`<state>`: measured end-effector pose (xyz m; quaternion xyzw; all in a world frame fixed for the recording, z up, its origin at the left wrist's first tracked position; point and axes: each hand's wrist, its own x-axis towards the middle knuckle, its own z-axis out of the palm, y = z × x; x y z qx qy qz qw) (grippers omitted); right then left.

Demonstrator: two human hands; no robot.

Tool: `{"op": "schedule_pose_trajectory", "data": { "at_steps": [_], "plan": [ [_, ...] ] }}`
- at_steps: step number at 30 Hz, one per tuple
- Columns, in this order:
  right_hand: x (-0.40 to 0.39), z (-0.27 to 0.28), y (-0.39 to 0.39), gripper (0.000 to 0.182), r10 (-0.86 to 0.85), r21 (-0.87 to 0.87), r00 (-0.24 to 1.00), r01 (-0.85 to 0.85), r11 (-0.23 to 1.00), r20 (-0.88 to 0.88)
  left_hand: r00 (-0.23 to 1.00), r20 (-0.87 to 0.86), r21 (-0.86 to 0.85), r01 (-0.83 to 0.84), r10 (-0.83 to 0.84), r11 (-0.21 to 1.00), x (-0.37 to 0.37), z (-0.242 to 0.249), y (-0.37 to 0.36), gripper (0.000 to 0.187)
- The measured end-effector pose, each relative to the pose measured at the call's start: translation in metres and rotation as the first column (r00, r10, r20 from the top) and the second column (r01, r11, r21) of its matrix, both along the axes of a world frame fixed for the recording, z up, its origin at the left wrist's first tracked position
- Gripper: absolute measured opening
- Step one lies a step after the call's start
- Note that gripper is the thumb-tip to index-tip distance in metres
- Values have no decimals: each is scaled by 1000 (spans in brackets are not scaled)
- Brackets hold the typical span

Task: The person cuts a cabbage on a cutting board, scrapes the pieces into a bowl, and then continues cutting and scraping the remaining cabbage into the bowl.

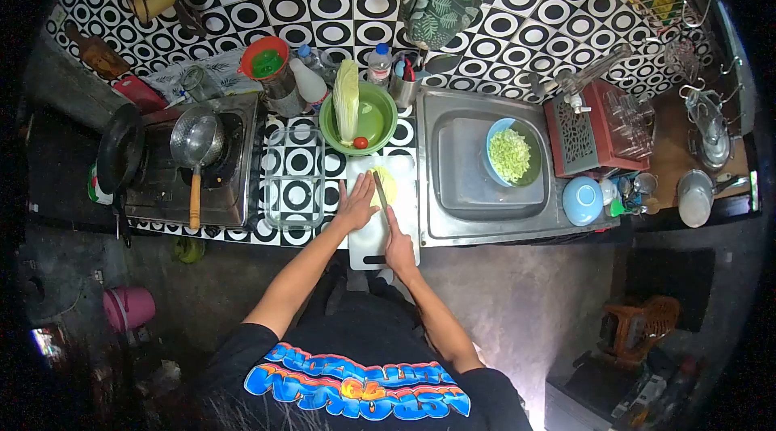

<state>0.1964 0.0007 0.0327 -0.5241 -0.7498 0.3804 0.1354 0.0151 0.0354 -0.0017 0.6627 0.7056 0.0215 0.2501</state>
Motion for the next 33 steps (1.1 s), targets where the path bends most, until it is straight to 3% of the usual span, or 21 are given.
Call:
{"op": "schedule_pose_trajectory", "data": {
  "at_steps": [8,16,23,25,29,33],
  "plan": [
    [-42,-3,29,66,7,14,1000,-7,1000,-1,999,-47,-48,6,-8,999,1,-1,2,73],
    [-16,17,-5,73,12,-44,997,-9,999,72,1000,-18,-73,3,-4,997,-1,10,4,81],
    [-42,-10,35,72,12,53,998,-8,999,-68,1000,2,-63,-26,27,998,-1,7,4,79],
    [-48,-9,42,71,32,61,999,-30,998,-34,999,-41,-52,-13,11,999,-2,1,2,78],
    [-21,-5,24,71,49,62,998,-51,997,25,1000,3,-51,-14,14,999,-2,-3,5,83],
    [16,1,-15,70,41,26,996,-44,999,84,997,63,59,-43,39,997,-4,-1,-1,85]
  ]
}}
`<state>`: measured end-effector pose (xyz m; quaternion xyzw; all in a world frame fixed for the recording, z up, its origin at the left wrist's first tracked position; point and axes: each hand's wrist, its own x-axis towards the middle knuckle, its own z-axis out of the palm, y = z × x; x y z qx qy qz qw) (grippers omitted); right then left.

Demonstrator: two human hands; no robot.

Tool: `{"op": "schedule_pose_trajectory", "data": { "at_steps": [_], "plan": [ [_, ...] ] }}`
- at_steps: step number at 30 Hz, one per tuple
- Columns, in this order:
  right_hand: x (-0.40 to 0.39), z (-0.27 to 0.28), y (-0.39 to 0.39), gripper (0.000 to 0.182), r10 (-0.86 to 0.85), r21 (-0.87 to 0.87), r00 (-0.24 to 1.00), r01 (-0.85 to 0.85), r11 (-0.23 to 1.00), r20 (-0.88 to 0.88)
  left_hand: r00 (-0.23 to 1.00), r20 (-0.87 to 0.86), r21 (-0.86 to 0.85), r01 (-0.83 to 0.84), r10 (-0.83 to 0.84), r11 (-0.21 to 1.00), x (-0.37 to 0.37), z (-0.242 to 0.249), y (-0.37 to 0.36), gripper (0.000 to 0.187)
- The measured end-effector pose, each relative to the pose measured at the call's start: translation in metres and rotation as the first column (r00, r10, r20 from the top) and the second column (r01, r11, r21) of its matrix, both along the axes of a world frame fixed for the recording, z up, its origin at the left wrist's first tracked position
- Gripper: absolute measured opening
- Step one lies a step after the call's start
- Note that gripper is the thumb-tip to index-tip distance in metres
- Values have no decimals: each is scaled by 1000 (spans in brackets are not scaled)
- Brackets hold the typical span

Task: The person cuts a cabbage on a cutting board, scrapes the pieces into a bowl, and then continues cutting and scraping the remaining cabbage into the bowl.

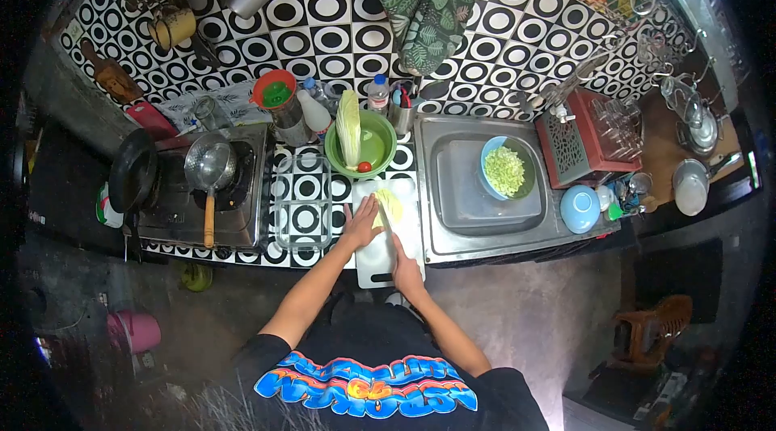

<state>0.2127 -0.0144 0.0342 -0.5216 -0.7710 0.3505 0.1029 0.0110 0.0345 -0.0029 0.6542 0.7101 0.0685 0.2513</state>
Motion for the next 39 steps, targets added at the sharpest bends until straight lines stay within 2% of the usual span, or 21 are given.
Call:
{"op": "schedule_pose_trajectory", "data": {
  "at_steps": [1,4,5,9,13,16,19,22,28,29,32,33,36,37,39],
  "plan": [
    [6,2,-5,70,2,-2,1000,-2,1000,-6,1000,12,39,-5,4,999,-2,0,0,85],
    [14,6,-8,69,7,-6,999,-7,1000,-31,974,223,107,-70,45,992,-13,-10,5,84],
    [14,5,-6,69,11,-6,999,-11,1000,-44,947,308,186,-154,91,970,-16,-18,10,82],
    [5,-3,7,67,31,-22,998,-32,999,-55,844,506,167,-300,179,939,-23,-23,31,77],
    [-11,-10,33,65,45,45,998,-43,998,-46,972,186,196,-183,147,963,-16,-5,32,73],
    [-18,-9,40,64,46,66,997,-41,997,-61,991,48,239,-132,124,962,-7,0,21,66],
    [-18,-10,39,64,54,71,993,-47,996,-103,993,1,223,-119,122,967,-2,-6,11,60],
    [-23,-12,42,65,41,68,994,-34,997,-100,992,4,296,-120,124,948,1,-14,8,56],
    [-29,-11,47,67,52,37,999,-51,998,-9,970,182,213,-199,161,957,-7,-9,14,65],
    [-23,-16,45,67,69,86,996,-64,994,-57,978,170,296,-164,117,941,-11,-9,14,75],
    [-3,-7,31,65,27,15,998,-26,1000,-53,936,319,254,-237,150,938,-13,-7,16,85],
    [2,-8,26,63,6,74,995,1,997,-95,936,303,268,-262,177,927,-12,-6,19,93],
    [12,-5,21,64,-77,35,989,82,996,-128,828,487,71,-357,280,932,-12,0,26,92],
    [14,-12,21,63,-81,108,986,98,989,-144,854,458,172,-359,248,917,-13,-11,27,87],
    [11,-21,24,63,-85,257,980,130,958,-179,829,478,95,-377,290,921,-16,-23,38,83]
  ]
}}
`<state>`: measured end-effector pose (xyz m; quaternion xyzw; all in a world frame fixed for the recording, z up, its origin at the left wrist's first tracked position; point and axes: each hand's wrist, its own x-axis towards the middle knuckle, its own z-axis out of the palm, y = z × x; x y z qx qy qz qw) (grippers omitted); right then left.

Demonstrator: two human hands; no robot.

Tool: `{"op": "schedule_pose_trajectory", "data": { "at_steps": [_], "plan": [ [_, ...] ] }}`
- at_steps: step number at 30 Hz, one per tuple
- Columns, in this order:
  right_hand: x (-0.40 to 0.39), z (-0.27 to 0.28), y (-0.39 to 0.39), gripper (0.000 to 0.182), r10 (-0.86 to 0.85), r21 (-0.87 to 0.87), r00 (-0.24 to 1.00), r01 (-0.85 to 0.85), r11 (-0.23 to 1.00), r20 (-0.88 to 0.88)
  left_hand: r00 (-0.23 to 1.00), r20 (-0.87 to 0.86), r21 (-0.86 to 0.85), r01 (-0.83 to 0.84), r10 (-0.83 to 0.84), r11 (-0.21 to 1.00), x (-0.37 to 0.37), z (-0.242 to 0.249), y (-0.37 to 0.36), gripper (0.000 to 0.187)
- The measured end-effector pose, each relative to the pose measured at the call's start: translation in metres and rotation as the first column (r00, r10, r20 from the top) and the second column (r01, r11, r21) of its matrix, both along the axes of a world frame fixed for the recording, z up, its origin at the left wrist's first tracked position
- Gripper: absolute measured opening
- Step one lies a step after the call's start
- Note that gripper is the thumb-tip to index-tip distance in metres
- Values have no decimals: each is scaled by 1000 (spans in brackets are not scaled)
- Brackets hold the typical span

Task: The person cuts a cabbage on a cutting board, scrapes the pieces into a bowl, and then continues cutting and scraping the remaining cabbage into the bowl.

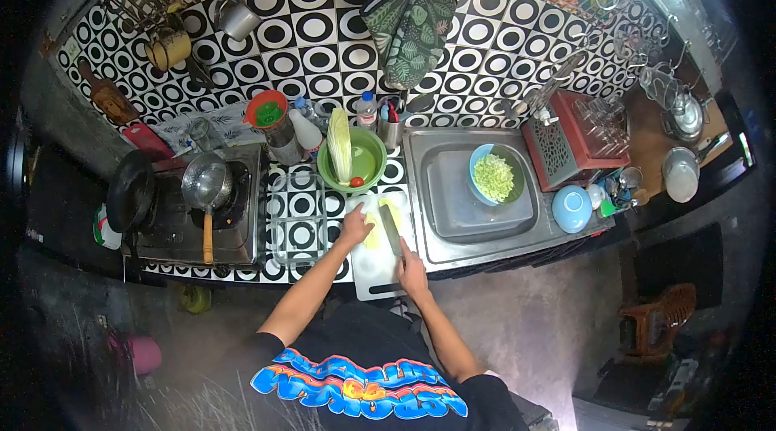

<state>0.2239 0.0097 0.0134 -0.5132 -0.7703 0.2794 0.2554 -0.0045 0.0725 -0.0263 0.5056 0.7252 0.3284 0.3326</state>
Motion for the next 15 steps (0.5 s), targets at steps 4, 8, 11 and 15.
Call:
{"op": "schedule_pose_trajectory", "data": {
  "at_steps": [4,8,11,15],
  "plan": [
    [-6,-4,5,58,-48,2,995,48,999,84,1000,2,13,26,-26,1000,-6,9,-4,59],
    [-15,-7,4,49,-68,34,994,66,997,89,980,200,67,9,-23,998,-23,5,-9,43],
    [-23,-10,6,46,-69,49,992,64,997,106,953,302,74,-6,-17,997,-42,31,-18,31],
    [-40,-3,9,49,-96,27,981,93,995,171,901,434,207,-107,7,972,-81,33,-22,26]
  ]
}}
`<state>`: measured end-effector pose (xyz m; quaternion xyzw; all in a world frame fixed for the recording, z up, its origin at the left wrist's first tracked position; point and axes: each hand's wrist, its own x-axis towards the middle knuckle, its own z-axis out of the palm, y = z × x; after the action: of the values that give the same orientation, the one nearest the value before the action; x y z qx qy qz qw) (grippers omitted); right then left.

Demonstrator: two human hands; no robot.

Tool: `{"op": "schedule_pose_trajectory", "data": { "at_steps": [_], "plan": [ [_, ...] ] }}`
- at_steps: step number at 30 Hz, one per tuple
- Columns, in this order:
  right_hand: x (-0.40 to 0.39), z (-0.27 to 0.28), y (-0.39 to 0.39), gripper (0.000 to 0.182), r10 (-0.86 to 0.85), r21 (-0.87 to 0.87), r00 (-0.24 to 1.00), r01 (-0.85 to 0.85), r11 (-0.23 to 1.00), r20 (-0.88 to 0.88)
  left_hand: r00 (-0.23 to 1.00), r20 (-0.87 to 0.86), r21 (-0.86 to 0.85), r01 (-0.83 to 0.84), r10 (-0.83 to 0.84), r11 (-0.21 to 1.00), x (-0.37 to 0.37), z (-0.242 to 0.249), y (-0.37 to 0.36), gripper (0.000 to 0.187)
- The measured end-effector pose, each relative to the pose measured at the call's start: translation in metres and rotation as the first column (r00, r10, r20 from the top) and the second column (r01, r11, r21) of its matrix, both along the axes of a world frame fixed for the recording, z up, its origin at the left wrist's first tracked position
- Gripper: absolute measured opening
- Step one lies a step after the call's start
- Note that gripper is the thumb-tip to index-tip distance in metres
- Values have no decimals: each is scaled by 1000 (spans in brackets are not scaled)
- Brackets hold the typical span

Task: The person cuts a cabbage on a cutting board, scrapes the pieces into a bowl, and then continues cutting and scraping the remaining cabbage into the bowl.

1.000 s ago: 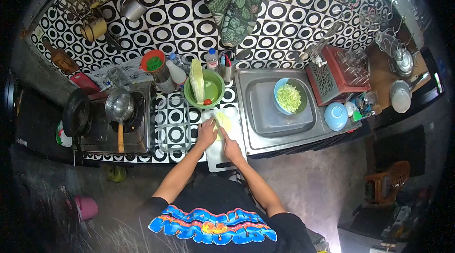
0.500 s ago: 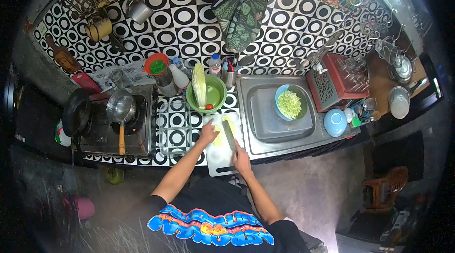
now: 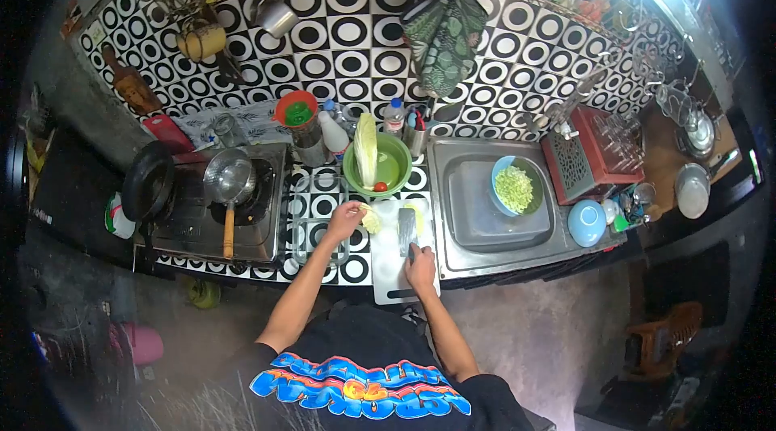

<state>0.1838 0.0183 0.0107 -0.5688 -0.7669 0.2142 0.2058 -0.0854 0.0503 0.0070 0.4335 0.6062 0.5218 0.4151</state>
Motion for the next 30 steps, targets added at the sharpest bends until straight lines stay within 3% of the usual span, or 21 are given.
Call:
{"op": "schedule_pose_trajectory", "data": {
  "at_steps": [1,3,6,8,9,12,14,15,20,24,27,30],
  "plan": [
    [-6,2,0,49,-11,18,999,11,1000,34,989,138,-22,-45,47,999,-10,5,-3,29],
    [-21,8,-1,51,-29,31,994,26,999,101,987,57,-13,-148,149,989,-32,12,-11,25],
    [-48,21,-6,52,48,155,995,-61,986,88,953,108,-2,-284,282,959,-60,10,-23,17],
    [-70,25,-4,50,143,117,990,-142,983,7,953,50,17,-299,298,954,-78,1,-28,17],
    [-82,26,-3,49,183,91,983,-180,979,-26,937,-57,112,-336,344,935,-86,-12,-30,21],
    [-118,27,2,44,275,66,959,-270,961,-76,906,-233,100,-338,353,936,-106,-27,-39,29],
    [-142,29,4,44,312,74,943,-305,949,-118,875,-335,72,-346,349,936,-104,-5,-49,31],
    [-152,30,6,44,322,43,942,-320,947,-89,888,-309,51,-342,341,938,-106,-14,-49,35],
    [-188,20,19,45,281,84,955,-273,958,-99,895,-299,48,-333,331,942,-95,-5,-64,39],
    [-179,15,23,45,245,160,956,-220,962,-161,960,-126,-24,-254,249,967,-83,1,-76,39],
    [-145,11,17,42,122,130,981,-102,986,-153,965,-33,10,-260,260,966,-64,1,-76,33],
    [-102,20,0,54,-29,120,1000,30,992,-10,989,-64,-36,-136,134,990,-38,10,-67,34]
  ]
}}
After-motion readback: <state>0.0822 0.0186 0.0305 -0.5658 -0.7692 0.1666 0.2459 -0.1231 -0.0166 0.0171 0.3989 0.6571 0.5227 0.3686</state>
